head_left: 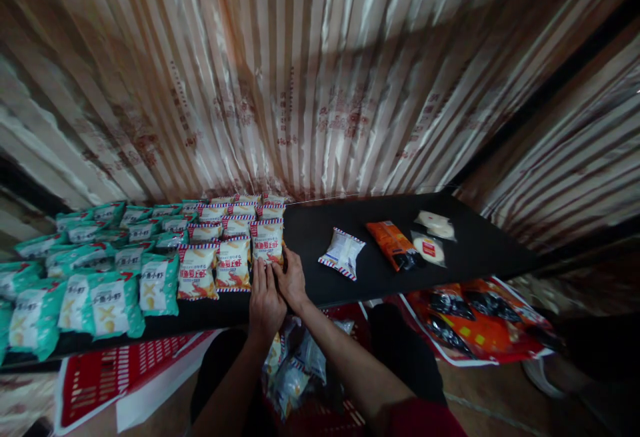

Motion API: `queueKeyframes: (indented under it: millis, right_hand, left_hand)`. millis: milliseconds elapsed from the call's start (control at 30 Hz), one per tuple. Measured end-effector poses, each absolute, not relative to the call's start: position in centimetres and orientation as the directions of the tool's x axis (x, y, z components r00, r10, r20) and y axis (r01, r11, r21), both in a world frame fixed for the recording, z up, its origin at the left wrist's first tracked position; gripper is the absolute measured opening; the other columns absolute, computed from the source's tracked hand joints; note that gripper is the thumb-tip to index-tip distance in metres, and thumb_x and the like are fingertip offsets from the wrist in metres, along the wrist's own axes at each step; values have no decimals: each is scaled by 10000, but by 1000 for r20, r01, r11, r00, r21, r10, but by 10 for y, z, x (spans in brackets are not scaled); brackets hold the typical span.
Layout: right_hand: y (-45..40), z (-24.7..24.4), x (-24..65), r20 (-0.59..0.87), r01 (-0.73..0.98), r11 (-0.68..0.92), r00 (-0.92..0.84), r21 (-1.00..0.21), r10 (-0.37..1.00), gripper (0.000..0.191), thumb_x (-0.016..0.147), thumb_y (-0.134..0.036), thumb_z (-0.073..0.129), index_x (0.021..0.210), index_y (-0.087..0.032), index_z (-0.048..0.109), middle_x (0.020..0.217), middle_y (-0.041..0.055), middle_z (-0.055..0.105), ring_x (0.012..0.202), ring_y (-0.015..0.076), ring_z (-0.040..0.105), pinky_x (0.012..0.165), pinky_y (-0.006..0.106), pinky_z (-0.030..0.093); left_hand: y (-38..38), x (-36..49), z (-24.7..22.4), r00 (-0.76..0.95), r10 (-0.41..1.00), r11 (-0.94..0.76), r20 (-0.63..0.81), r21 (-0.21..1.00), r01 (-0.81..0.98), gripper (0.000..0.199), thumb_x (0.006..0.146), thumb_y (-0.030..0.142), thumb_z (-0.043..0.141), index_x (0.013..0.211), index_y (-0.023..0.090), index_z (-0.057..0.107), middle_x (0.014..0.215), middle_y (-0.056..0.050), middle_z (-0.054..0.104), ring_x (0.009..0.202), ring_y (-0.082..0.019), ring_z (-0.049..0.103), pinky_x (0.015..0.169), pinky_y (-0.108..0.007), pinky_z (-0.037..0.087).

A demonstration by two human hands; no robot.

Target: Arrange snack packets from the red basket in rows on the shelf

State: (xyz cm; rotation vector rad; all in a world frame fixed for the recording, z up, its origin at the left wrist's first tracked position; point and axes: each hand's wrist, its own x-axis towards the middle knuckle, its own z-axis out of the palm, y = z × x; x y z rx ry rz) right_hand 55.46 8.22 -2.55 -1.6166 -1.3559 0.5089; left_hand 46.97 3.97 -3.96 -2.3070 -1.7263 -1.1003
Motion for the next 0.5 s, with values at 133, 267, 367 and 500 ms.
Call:
queueKeyframes:
  millis: [133, 267, 367, 500]
  right_hand:
    - [71, -26, 552, 277, 557, 59, 317, -828, 907, 464, 779, -213, 529, 1236, -137, 531, 1162, 134, 555, 1104, 239, 494, 974, 386, 420]
    - [60, -26, 551, 290, 575, 56, 324, -816, 901, 462, 773, -174, 499, 1230, -104, 529, 1168, 151, 543, 1114, 237, 487, 989, 382, 414]
    - [49, -24, 550, 308, 577, 68, 328, -814, 893, 452, 763, -136, 472, 1209, -112, 545, 1161, 146, 550, 1106, 229, 496, 986, 380, 421]
    - [32, -23, 551, 322, 568, 94, 316, -818, 892, 430, 764, -111, 442, 1173, -115, 572, 1144, 139, 567, 1095, 220, 507, 988, 379, 423]
  left_hand:
    - [39, 468, -41, 124, 811, -379, 571, 352, 856, 479, 848, 112, 406, 1323, 42, 404, 1468, -202, 285, 1396, -287, 131, 1086, -477, 314]
    - [39, 465, -44, 133, 808, -396, 574, 362, 844, 457, 857, 114, 386, 1309, 63, 426, 1457, -183, 322, 1392, -278, 161, 1076, -474, 336]
    - [37, 463, -46, 158, 804, -416, 573, 353, 838, 414, 872, 135, 378, 1269, 52, 464, 1441, -190, 348, 1386, -276, 191, 1077, -468, 339]
    - [26, 465, -55, 189, 796, -448, 575, 351, 822, 385, 876, 163, 380, 1223, 47, 497, 1412, -206, 384, 1369, -280, 245, 1067, -465, 353]
